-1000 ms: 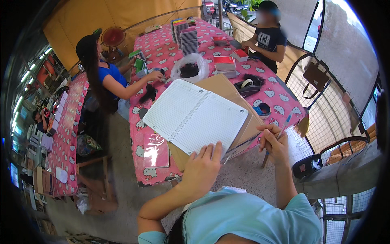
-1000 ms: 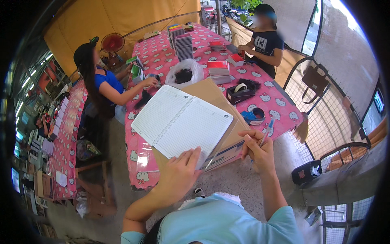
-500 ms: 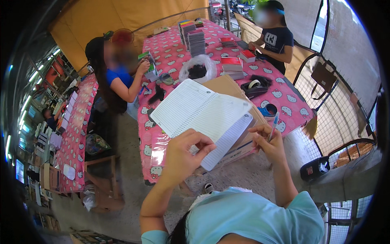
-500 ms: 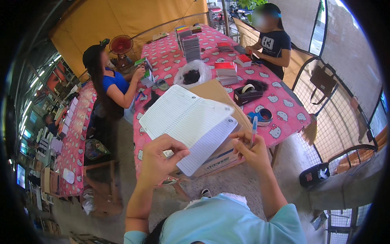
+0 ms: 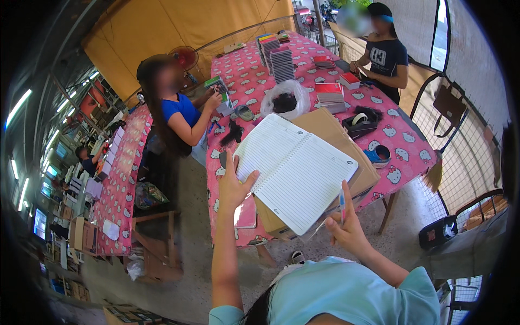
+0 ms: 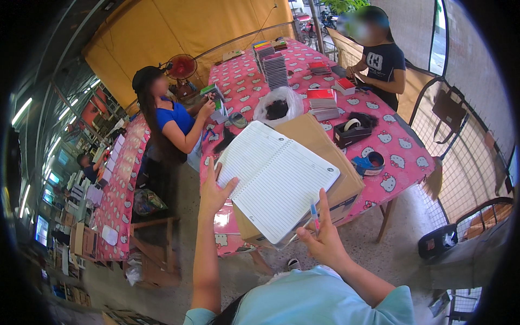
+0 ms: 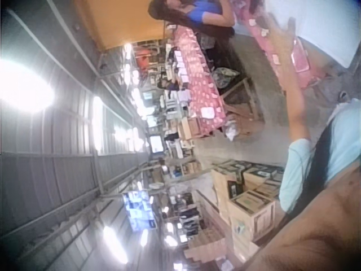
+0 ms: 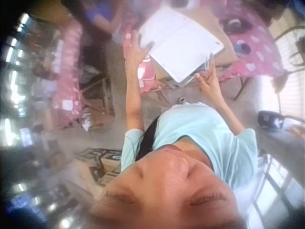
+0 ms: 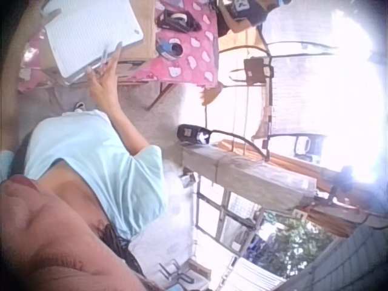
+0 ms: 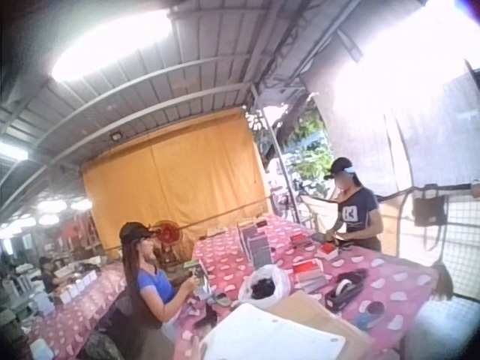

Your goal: The person tapes a cardboard box closed using a tape dispenser, writes on the top of the box with a marker, and then records information in a notebook.

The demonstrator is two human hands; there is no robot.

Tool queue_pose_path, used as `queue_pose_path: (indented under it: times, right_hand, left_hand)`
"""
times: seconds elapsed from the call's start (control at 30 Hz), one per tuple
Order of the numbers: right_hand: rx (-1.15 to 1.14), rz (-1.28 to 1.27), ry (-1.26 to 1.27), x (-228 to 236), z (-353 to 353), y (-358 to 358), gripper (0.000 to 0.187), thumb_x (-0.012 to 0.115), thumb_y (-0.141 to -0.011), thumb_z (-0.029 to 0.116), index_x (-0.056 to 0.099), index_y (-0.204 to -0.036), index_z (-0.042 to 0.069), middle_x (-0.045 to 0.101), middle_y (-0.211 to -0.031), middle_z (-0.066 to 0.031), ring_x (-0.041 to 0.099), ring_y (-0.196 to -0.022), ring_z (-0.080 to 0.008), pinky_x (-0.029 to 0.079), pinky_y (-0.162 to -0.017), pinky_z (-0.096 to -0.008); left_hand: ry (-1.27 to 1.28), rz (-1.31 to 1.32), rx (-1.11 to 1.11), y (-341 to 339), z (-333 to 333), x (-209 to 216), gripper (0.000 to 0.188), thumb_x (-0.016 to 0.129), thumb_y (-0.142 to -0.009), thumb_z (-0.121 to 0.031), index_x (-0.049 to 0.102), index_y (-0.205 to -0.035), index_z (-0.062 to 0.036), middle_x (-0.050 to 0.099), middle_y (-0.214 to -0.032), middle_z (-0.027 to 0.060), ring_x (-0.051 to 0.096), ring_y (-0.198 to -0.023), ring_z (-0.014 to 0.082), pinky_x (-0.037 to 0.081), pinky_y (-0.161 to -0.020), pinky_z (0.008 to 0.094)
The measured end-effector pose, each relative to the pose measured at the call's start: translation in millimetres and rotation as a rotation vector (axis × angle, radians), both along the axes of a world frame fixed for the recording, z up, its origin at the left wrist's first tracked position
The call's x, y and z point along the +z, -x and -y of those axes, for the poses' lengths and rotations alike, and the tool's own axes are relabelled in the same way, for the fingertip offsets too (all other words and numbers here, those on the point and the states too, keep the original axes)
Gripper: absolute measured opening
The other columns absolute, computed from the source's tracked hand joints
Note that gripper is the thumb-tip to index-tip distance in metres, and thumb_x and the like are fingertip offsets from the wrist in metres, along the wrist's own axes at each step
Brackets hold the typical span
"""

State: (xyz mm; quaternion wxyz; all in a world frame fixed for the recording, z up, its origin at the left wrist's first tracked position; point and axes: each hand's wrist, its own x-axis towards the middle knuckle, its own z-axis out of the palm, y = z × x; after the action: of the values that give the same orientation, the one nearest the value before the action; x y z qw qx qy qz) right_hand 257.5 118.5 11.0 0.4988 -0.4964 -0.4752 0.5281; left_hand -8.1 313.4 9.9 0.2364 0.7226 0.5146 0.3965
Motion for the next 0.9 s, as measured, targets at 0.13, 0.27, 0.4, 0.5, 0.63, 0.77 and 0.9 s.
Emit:
queue_pose_path:
  times: [0.13, 0.27, 0.4, 0.5, 0.63, 0.77, 0.9]
  right_hand:
    - [-0.154, -0.134, -0.079, -3, -9, 18, 0.095, 0.062, -0.088, 0.005, -0.007, -0.153, 0.016, 0.066, -0.104, -0.0173, 0.058, -0.062, -0.0071, 0.043, -0.045, -0.0205]
    - [-0.21, -0.245, -0.139, -7, -15, -1, 0.087, 0.057, -0.083, -0.008, 0.009, -0.153, 0.015, 0.067, -0.101, -0.0152, 0.059, -0.063, -0.0047, 0.041, -0.045, -0.0183]
    - [-0.384, -0.155, -0.084, 5, -21, -37, 0.082, 0.056, -0.082, -0.009, 0.019, -0.151, 0.014, 0.068, -0.092, -0.0108, 0.059, -0.061, -0.0042, 0.04, -0.045, -0.0179]
    - [-0.356, -0.151, -0.029, 2, -20, -56, 0.079, 0.059, -0.081, -0.008, 0.024, -0.148, 0.011, 0.066, -0.085, -0.0073, 0.061, -0.065, -0.0073, 0.044, -0.049, -0.0192]
    - [-0.324, -0.118, -0.033, 5, -17, -54, 0.085, 0.066, -0.077, -0.009, 0.022, -0.148, 0.008, 0.066, -0.098, -0.0126, 0.066, -0.08, -0.0125, 0.053, -0.063, -0.0246]
    - [-0.301, -0.199, -0.035, 2, -14, -51, 0.086, 0.066, -0.078, -0.008, 0.019, -0.148, 0.008, 0.065, -0.111, -0.0161, 0.068, -0.091, -0.0172, 0.057, -0.071, -0.027]
    - [-0.284, -0.166, 0.089, -8, -12, -54, 0.087, 0.065, -0.078, -0.008, 0.017, -0.149, 0.006, 0.059, -0.123, -0.0162, 0.065, -0.103, -0.0197, 0.057, -0.079, -0.0292]
  left_hand:
    - [-0.057, 0.061, -0.067, -10, 14, 10, 0.083, 0.073, -0.082, -0.025, 0.027, -0.149, -0.0065, 0.059, -0.127, 0.0228, 0.053, -0.125, 0.0303, 0.044, -0.099, 0.043]
    - [-0.702, -0.16, -0.183, -51, 65, 3, 0.089, 0.074, -0.078, -0.009, 0.02, -0.149, -0.0072, 0.031, -0.147, 0.0262, 0.046, -0.13, 0.0365, 0.044, -0.1, 0.0448]
    - [-0.465, 0.269, -0.101, -76, 88, 10, 0.107, 0.076, -0.075, -0.005, 0.001, -0.152, -0.0066, -0.009, -0.157, 0.0232, 0.036, -0.134, 0.0442, 0.04, -0.104, 0.0532]
    - [-0.541, -0.05, -0.277, -77, 88, 13, 0.076, 0.073, -0.073, 0.0, 0.038, -0.14, -0.005, 0.033, -0.149, 0.0181, 0.048, -0.128, 0.0377, 0.04, -0.103, 0.0512]
    - [-0.569, -0.292, -0.474, -105, 104, 20, 0.043, 0.07, -0.071, 0.002, 0.065, -0.112, -0.0059, 0.063, -0.124, 0.0084, 0.06, -0.115, 0.0273, 0.045, -0.098, 0.0459]
    - [-0.529, -0.409, -0.545, -115, 109, 6, 0.029, 0.065, -0.078, -0.006, 0.065, -0.107, -0.0053, 0.063, -0.123, 0.0077, 0.062, -0.113, 0.0225, 0.044, -0.099, 0.0442]
    - [-0.544, -0.381, -0.536, -120, 110, 3, 0.027, 0.065, -0.077, -0.005, 0.065, -0.105, -0.0048, 0.065, -0.118, 0.007, 0.063, -0.111, 0.0224, 0.044, -0.098, 0.0439]
